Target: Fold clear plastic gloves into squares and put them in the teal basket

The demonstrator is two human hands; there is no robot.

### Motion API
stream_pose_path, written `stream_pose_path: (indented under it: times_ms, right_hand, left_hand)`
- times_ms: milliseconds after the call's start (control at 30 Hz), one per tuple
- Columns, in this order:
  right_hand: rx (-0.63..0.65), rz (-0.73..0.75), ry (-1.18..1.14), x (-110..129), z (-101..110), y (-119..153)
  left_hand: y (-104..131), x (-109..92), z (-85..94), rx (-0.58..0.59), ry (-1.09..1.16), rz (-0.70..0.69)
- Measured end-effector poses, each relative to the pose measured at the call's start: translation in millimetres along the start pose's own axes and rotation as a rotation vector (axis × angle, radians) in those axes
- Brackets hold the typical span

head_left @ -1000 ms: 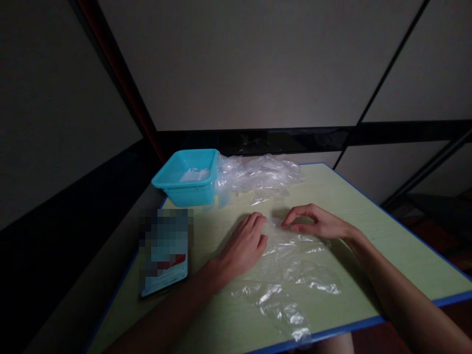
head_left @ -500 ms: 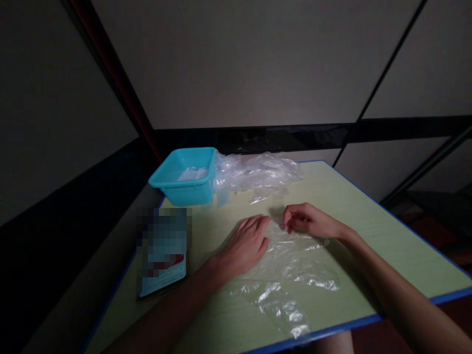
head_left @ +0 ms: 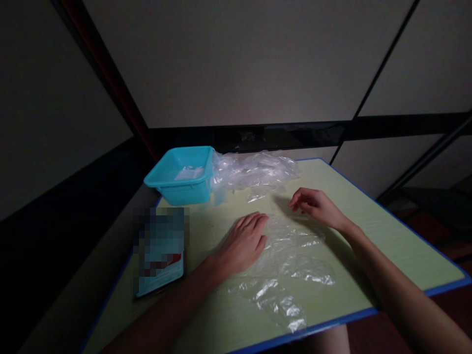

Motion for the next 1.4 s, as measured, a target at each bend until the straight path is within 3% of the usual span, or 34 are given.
stream_pose_path:
  times_ms: [167, 300, 367, 700, 767, 900, 967, 1033, 1233, 1400]
  right_hand:
    - [0.251, -0.009, -0.181, 9, -17, 8]
    - [0.472, -0.025, -0.180, 8, -35, 16]
    - [0.457, -0.006, -0.144, 4, -36, 14]
    - [0.119, -0.001, -0.029, -7, -11, -2]
    - [0.157, -0.010, -0.103, -3, -12, 1]
    - [0.470, -0.025, -0.199, 5, -33, 15]
    - [0.539, -0.023, -0.167, 6, -40, 19]
    - [0.507, -0.013, -0.124, 5, -39, 18]
    - [0.185, 0.063, 0.128, 2, -13, 7]
    - [0.254, 0.014, 0.314, -11, -8, 11]
  left_hand:
    - [1, 0, -1.5, -0.007, -0.013, -0.007]
    - [1, 0, -2.2, -0.010, -0.024, -0.010]
    - [1, 0, -2.3, -0.010, -0.033, -0.013]
    - [0, -2, -2.4, -0.010, -0.060, -0.047]
    - [1, -2, -2.7, -0.012, -0.061, -0.051]
    - [1, -2, -3.7, -0.021, -0.062, -0.055]
    - [2, -1, -4.4, -0.023, -0.061, -0.054]
    - [2, -1, -4.7, -0.025, -0.061, -0.053]
    - [1, -1, -4.0, -0.018, -0.053, -0.058]
    - [1, -2, -2.6, -0.018, -0.044, -0.056]
Point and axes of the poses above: each hand's wrist, its own y-axis away from the middle knuckle, its own z-axis out of the back of the hand, x = y × z, the point moved 7 cm from there along -y, towards the middle knuckle, and after that the axes turned 12 degrees about -z, right-handed, at the moved point
